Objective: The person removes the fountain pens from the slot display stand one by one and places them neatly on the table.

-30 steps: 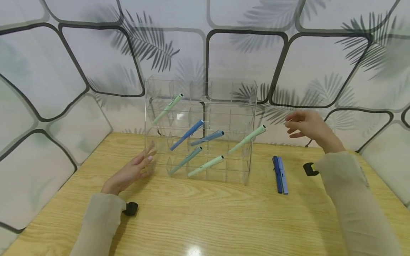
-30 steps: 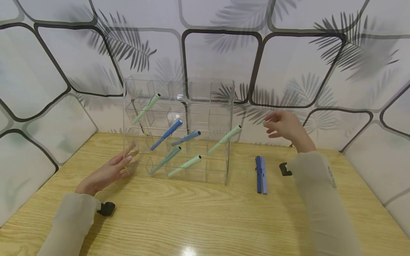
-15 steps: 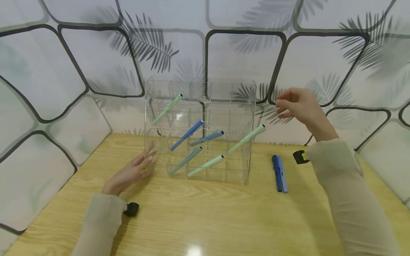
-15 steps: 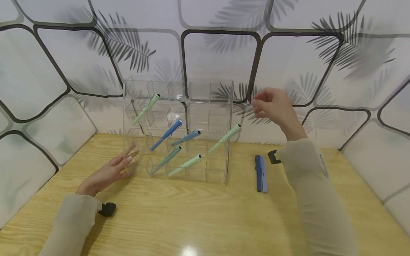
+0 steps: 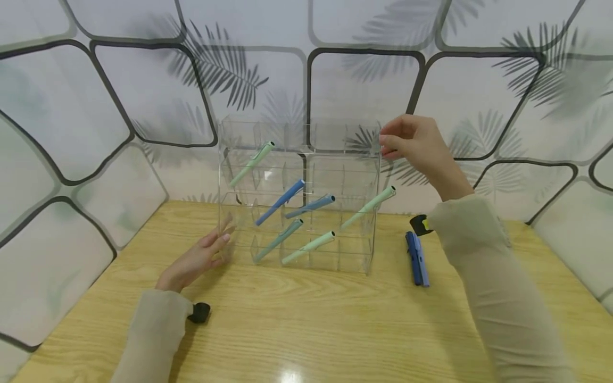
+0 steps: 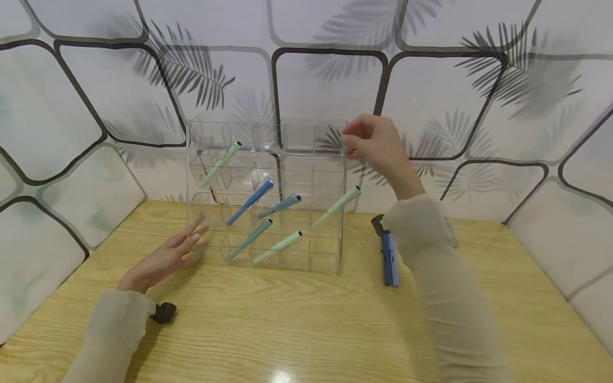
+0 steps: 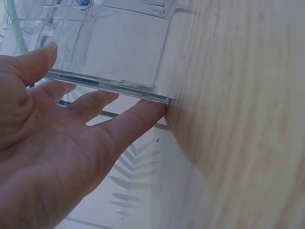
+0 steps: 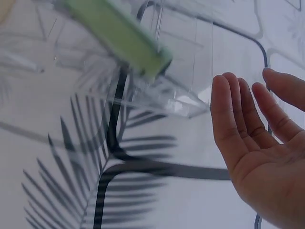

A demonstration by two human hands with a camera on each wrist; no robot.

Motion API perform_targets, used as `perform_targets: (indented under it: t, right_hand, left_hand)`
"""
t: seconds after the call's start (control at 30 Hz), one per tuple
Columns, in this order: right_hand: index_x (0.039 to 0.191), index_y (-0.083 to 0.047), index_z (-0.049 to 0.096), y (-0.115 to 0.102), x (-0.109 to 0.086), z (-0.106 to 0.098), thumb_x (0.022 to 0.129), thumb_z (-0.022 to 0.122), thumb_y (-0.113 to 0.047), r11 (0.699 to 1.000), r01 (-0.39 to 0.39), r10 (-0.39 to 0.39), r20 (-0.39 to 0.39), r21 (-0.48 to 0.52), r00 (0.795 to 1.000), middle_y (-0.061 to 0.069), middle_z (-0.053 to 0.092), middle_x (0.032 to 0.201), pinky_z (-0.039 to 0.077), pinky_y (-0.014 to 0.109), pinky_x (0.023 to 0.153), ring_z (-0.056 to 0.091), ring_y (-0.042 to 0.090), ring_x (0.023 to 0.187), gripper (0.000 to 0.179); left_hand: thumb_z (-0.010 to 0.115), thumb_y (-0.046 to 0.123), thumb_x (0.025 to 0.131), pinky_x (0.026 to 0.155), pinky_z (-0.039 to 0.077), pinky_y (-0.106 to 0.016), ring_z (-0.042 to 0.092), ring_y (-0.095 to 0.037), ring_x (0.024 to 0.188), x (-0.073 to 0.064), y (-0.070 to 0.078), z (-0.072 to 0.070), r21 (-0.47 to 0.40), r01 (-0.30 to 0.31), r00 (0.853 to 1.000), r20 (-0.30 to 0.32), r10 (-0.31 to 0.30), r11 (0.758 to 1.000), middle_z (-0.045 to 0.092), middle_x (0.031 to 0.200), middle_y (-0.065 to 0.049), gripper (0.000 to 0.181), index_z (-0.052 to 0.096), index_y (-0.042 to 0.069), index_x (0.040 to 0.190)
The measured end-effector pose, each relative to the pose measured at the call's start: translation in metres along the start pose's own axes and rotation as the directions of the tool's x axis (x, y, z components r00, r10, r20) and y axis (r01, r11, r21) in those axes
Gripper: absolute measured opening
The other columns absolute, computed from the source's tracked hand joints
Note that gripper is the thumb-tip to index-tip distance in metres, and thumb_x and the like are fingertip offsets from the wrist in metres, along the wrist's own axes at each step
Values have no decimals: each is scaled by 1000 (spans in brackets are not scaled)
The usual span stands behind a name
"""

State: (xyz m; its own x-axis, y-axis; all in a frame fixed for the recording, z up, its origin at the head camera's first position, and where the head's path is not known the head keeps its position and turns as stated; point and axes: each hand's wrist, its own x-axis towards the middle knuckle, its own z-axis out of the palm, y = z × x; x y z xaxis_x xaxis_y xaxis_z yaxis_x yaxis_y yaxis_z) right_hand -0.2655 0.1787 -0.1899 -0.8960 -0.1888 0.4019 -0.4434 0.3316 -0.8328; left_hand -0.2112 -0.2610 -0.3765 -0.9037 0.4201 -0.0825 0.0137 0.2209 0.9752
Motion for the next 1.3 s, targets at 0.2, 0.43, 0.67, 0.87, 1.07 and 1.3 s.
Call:
perform_targets:
  t: [0.2,0.43,0.67,0.87,1.07,1.3]
  right_hand:
    - [106,11,64,-7,10,25,99,63,1,997,60,-62,38,52,997,6,69,86,59,24,73,68,15,78,13]
    - [113,13,63,-15,21,53,100,62,-2,997,68,-71,103,26,992,18,69,101,58,29,85,68,17,87,19]
    - [120,10,64,-22,27,78,100,63,-4,998,47,-41,132,-42,990,21,67,115,57,38,90,68,27,98,24]
    - [123,9,63,-24,35,96,99,65,-2,996,45,-34,147,-74,988,21,66,121,57,37,91,67,33,107,27]
    - [127,9,60,-24,36,110,100,62,-1,996,57,-42,191,-73,981,21,63,123,56,35,92,65,33,110,29]
    - [133,5,59,-25,38,118,101,63,-7,991,44,-14,221,-128,975,16,62,130,55,35,92,62,29,114,34]
  left_hand:
    - [32,38,113,114,18,-69,-2,-49,150,-1,1,1,10,-4,1000,-8,4,1000,-7,168,-20,67,-8,19,164]
    - [32,38,113,114,19,-68,-2,-49,150,0,1,1,22,-13,1000,-14,13,1000,-6,168,-20,66,-8,22,164]
    - [30,37,113,114,18,-70,-2,-49,150,1,4,2,39,11,999,-36,-10,999,-3,168,-20,65,-8,22,164]
    - [29,36,114,113,17,-70,-2,-48,150,1,4,2,41,6,1000,-29,-5,999,-4,168,-20,65,-9,22,163]
    - [29,36,114,114,17,-70,-2,-48,150,0,4,2,40,-4,1000,-28,5,999,-5,167,-21,64,-9,21,164]
    - [30,35,114,114,17,-69,0,-49,150,0,4,3,34,-8,1000,-18,8,999,-5,167,-22,65,-9,18,163]
